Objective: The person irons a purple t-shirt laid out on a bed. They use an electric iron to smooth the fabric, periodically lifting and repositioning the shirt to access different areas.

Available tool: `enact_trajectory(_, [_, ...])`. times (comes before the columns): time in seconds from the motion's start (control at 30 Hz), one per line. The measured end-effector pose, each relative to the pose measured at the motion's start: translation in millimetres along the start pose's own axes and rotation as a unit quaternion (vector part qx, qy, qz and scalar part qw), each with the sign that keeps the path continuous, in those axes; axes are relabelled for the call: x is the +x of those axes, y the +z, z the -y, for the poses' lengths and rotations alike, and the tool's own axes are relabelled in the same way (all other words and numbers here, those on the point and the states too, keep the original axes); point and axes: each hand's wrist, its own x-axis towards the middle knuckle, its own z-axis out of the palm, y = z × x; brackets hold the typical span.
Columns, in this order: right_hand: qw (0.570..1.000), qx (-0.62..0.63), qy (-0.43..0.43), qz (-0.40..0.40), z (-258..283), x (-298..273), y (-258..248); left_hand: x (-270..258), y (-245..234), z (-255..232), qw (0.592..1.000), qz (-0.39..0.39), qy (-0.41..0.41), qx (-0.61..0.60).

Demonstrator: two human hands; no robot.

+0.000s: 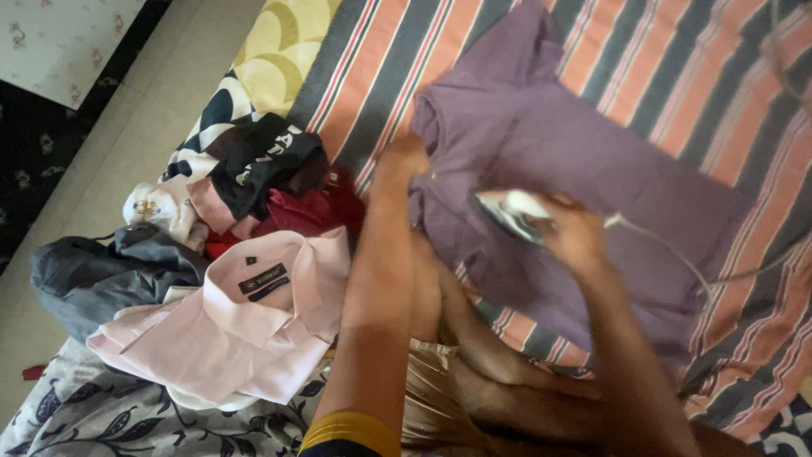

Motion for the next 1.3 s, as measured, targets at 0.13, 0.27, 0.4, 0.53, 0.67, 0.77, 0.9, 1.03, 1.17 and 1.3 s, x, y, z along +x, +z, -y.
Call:
enact_trajectory(0.13, [0.996, 0.005, -0.044, -0.077, 24.1, 19.8, 1.2, -1.0, -2.3, 0.2, 1.000, -0.002, -0.002, -0.006])
enact_trajectory(0.27, [0.995, -0.008, -0.041, -0.095, 36.3, 41.9, 6.7, -2.4, -2.9, -2.3, 1.000, -0.002, -0.002, -0.007])
enact_trajectory(0.4, [0.992, -0.036, -0.052, -0.112, 39.0, 62.4, 12.4, -3.5, -4.5, -3.7, 1.000, -0.001, 0.001, -0.008])
enact_trajectory(0.53, [0.993, -0.015, -0.033, -0.115, 36.4, 80.3, 14.5, -5.7, -7.3, -3.7, 1.000, 0.000, 0.002, -0.006])
enact_trajectory(0.67, [0.988, -0.015, -0.057, -0.141, 29.6, 100.1, 15.7, -5.2, -10.4, -5.4, 1.000, 0.000, 0.005, -0.006])
enact_trajectory(0.77, [0.987, -0.015, -0.050, -0.151, 25.6, 112.7, 16.5, -7.4, -8.9, -3.3, 1.000, 0.001, 0.001, -0.008])
enact_trajectory(0.9, [0.993, -0.028, 0.002, -0.118, 21.8, 125.4, 12.7, -5.8, -9.3, -4.1, 1.000, 0.005, 0.001, -0.007])
enact_trajectory(1.03, [0.993, -0.039, 0.026, -0.110, 17.3, 134.5, 5.2, -4.2, -10.5, -4.1, 1.000, 0.007, 0.000, -0.009])
enact_trajectory(1.17, [0.992, -0.061, 0.054, -0.094, 5.2, 137.0, 3.4, -2.8, -9.5, -3.7, 1.000, 0.010, -0.002, -0.011])
enact_trajectory(1.3, [0.989, -0.074, 0.055, -0.114, -14.2, 132.7, 6.1, -3.0, -10.6, -3.1, 1.000, 0.014, -0.001, -0.012])
